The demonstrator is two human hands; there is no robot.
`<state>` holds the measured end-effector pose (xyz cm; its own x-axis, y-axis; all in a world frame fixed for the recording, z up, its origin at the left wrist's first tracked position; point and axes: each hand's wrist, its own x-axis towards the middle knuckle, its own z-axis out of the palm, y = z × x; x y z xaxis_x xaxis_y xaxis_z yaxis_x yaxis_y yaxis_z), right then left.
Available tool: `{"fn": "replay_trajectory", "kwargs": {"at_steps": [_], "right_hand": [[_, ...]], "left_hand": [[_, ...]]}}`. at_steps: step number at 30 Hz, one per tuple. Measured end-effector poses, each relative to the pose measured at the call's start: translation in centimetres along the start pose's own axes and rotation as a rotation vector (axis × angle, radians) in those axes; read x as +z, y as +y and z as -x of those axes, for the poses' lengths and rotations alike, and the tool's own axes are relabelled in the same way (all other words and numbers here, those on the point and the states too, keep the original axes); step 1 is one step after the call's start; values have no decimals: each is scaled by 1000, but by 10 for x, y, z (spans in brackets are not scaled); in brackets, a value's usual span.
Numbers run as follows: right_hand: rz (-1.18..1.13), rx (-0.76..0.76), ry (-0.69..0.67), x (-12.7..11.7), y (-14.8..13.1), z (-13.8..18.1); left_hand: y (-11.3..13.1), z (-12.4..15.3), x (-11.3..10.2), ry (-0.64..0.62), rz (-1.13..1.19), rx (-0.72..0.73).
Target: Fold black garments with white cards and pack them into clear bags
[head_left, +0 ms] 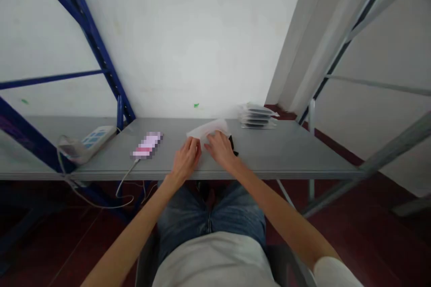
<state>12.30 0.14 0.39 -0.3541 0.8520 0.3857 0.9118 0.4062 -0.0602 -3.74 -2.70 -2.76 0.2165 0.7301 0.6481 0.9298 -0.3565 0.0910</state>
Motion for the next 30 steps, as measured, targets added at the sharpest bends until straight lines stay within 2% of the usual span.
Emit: {"fn": "replay_trajectory", "kwargs": {"at_steps": [6,10,13,15,16,18,20,22,24,27,30], "right_hand": [[-30,-102,-9,-8,-9,-11],[-13,-143,-1,-5,2,-20],[-21,-262,1,-1,12,-20],[-76,-345,52,0,16,-12],[-118,-341,103,0,17,-6],[-202,-194,229,2,23,8],[-249,90,309,7,35,19],[-257,366,247,13,52,21],[-253,532,73,20,70,16],[-269,579,-161,28,89,3],[-323,517,-295,30,98,-3]], "left_hand": [[4,2,-2,69,7,9],[2,4,1,78,-8,44],[-2,5,5,104,-2,73],[-4,5,7,127,4,66],[-4,5,8,138,4,50],[-5,4,9,146,6,15],[-6,3,9,126,13,-12],[-6,3,10,94,24,-39],[-6,2,11,61,36,-62],[-5,1,10,43,51,-86],[-4,0,8,36,71,-88]]}}
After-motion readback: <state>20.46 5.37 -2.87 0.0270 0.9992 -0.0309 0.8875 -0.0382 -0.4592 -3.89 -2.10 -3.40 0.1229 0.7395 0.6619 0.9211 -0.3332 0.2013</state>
